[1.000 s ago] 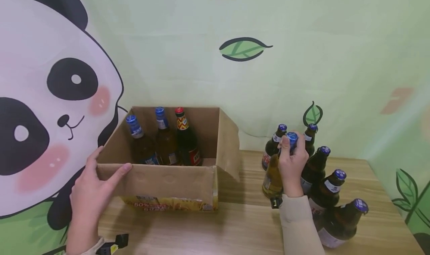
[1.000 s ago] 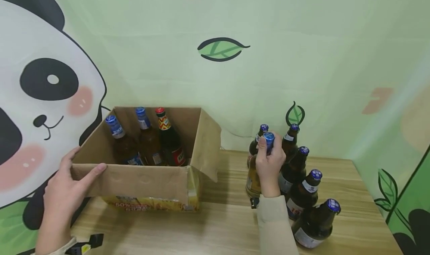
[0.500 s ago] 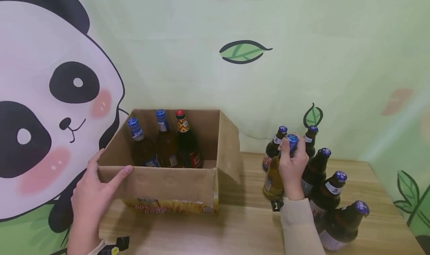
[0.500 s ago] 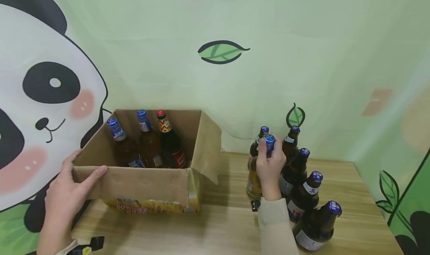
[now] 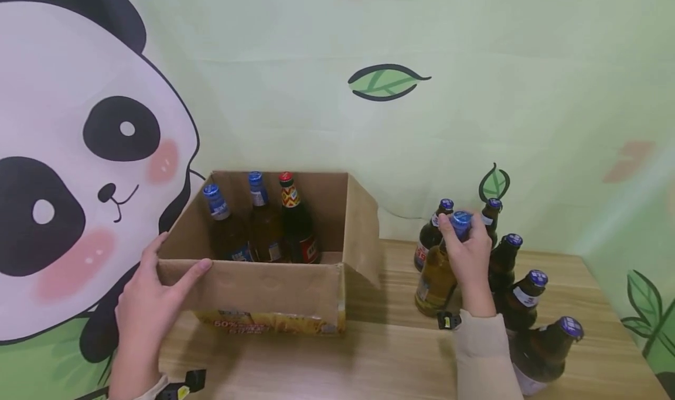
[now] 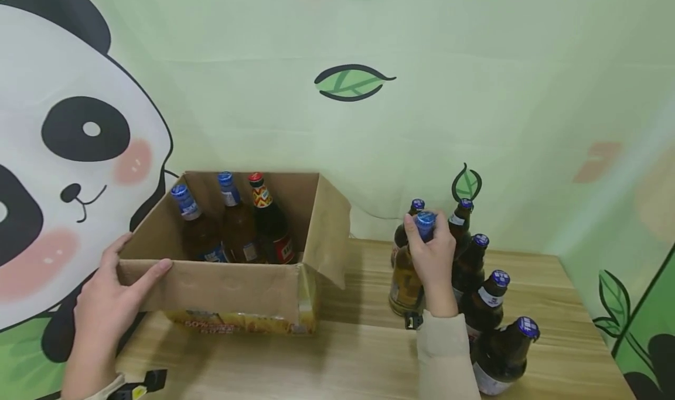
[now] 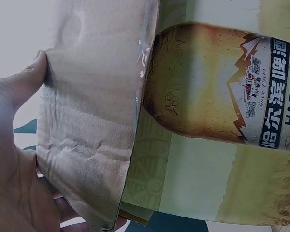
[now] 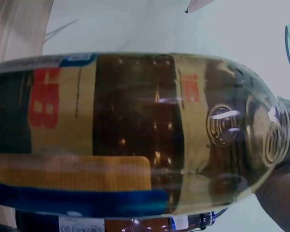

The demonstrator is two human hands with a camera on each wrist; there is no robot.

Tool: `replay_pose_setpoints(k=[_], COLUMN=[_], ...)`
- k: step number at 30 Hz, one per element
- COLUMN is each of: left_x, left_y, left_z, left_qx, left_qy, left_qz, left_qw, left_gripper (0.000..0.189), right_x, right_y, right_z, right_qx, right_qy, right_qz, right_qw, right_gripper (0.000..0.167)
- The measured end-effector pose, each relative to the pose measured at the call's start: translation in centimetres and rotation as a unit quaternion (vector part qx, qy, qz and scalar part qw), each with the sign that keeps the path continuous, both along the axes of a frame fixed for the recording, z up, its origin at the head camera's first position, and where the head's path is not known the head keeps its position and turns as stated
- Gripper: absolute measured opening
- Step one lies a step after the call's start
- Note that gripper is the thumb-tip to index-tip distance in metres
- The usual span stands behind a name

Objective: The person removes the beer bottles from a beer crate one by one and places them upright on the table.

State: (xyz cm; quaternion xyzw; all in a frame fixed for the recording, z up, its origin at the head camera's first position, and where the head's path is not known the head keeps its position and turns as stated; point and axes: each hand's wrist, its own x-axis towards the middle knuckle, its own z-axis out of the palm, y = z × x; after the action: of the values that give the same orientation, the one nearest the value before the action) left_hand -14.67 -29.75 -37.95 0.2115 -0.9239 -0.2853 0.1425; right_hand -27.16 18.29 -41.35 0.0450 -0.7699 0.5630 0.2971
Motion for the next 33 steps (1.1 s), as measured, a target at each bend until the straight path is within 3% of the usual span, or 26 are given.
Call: replay_pose_setpoints(k=[10,15,21,28,33], left_x=[0.0,0.0,0.0,0.0,0.0], left_y=[0.1,0.1,0.0,0.0,-0.1], left_z=[0.1,0.1,0.1,0.1,0.0], left_qx=[0.005,0.005,0.003,-0.001,-0.003], left_qy=[0.004,0.003,0.010,0.012,0.011], left_qz=[0.000,0.001,-0.003,-0.006,-0.005], left_qw=[1.0000,1.0000,0.9999,0.9999,0.9999], left_gripper=[0.109,0.109,0.108,0.107,0.107], right_x=[0.7,1.3,1.7,1.5,1.3], right_y=[1.2,1.5,1.8,2.0,1.3], right_z=[0.0,0.2,1.1,2.3,3.8], right_qx=[0.041,0.047,0.069,0.122,0.139], right_qy=[-0.060,-0.070,-0.020,0.057,0.084], right_qz=[0.065,0.059,0.084,0.074,0.066], right_qw=[0.9953,0.9947,0.9938,0.9881,0.9846], right_gripper=[0.058,0.064,0.070,0.043,0.040])
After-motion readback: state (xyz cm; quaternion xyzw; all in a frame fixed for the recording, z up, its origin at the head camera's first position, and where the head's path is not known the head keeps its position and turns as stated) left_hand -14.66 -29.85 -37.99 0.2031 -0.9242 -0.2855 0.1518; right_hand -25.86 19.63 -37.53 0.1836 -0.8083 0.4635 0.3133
